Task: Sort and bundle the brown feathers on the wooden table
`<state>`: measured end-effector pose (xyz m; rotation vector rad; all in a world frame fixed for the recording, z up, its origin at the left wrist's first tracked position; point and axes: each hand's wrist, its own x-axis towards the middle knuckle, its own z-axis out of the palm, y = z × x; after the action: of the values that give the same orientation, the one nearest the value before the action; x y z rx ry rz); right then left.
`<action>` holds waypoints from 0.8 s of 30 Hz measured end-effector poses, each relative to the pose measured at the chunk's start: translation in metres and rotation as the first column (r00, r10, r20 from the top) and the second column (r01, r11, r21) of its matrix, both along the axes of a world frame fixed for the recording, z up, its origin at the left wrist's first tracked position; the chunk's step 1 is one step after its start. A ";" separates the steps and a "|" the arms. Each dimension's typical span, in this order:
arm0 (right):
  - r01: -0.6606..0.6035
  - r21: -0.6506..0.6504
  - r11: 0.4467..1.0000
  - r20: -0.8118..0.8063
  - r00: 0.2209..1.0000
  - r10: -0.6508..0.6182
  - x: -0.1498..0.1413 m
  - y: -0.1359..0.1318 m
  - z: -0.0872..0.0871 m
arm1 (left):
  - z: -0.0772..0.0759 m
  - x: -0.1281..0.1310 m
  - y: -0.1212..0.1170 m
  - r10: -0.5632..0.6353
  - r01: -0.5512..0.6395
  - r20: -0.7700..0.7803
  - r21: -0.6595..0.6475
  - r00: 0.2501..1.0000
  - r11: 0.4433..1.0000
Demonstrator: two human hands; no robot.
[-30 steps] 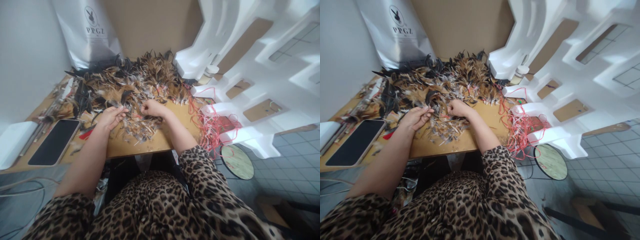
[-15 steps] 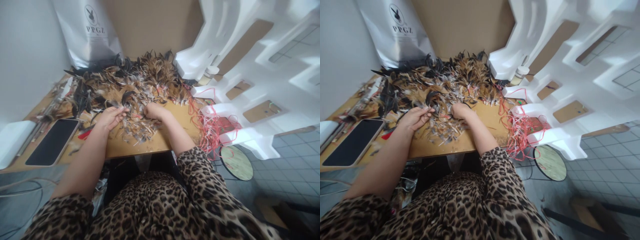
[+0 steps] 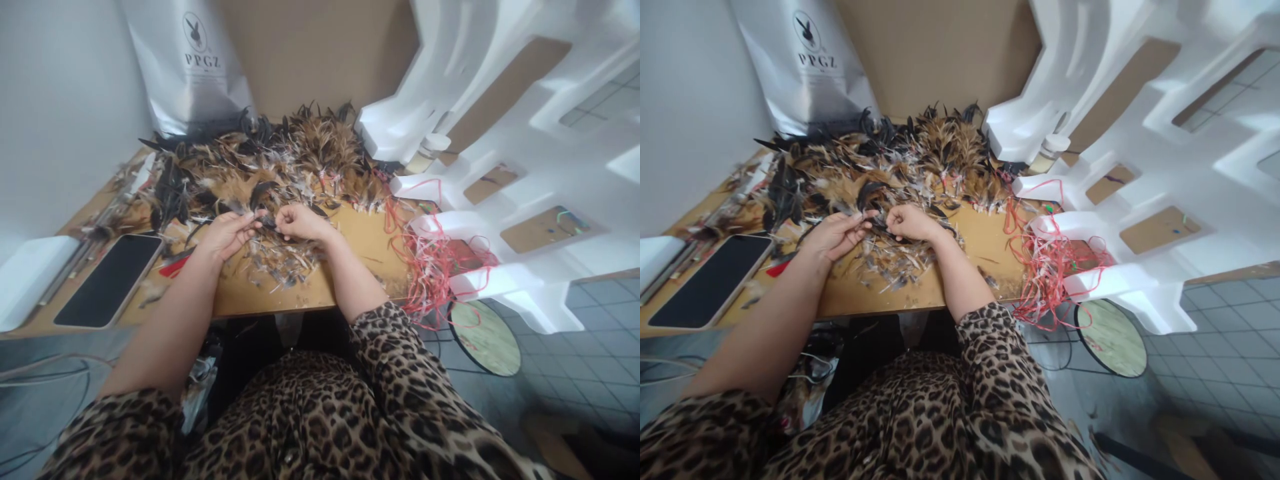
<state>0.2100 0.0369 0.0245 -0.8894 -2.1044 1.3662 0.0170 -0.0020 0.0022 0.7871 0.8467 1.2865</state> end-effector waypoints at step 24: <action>0.056 -0.022 0.998 0.046 0.997 -0.055 0.006 -0.006 0.010 | 0.015 -0.004 0.001 0.194 -0.189 0.327 -0.045 0.925 0.981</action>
<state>0.2157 0.0306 0.0349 -0.9893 -2.0851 1.3562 0.0126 -0.0012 0.0168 0.4653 0.6701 1.5339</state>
